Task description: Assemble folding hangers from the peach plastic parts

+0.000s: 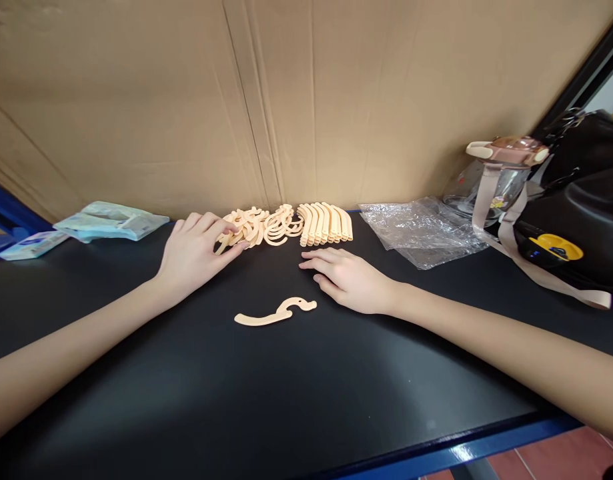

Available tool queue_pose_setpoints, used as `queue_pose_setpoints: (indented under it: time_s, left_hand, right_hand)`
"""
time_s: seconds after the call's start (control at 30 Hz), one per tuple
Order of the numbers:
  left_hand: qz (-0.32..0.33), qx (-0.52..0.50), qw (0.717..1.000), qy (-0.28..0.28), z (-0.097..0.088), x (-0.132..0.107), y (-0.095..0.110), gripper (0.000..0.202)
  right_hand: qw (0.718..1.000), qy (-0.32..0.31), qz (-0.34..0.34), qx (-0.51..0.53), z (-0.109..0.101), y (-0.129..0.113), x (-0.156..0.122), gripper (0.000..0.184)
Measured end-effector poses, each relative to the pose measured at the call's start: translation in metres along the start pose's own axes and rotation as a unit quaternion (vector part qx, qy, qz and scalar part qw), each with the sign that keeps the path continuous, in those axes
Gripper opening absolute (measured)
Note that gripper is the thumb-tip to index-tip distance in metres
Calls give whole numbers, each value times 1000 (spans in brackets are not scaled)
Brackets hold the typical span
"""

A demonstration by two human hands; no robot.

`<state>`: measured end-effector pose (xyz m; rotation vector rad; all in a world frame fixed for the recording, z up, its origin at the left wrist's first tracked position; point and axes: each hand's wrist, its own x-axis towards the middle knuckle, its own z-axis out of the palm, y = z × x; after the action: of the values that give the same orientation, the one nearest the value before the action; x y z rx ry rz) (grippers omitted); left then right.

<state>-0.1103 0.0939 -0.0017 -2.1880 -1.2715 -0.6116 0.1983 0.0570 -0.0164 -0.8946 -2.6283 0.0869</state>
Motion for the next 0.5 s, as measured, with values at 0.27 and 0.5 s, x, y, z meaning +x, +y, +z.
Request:
queue_pose_setpoints:
  time_s: [0.27,0.5]
  left_hand:
    - [-2,0,1000,-1,9,5,-1,30]
    - [-10,-17,1000,-4,9,9,-1,26]
  right_hand:
    - [1000,17,-4,-4,1,0,5,34]
    - [1000,16,-4,4,1,0,5,34]
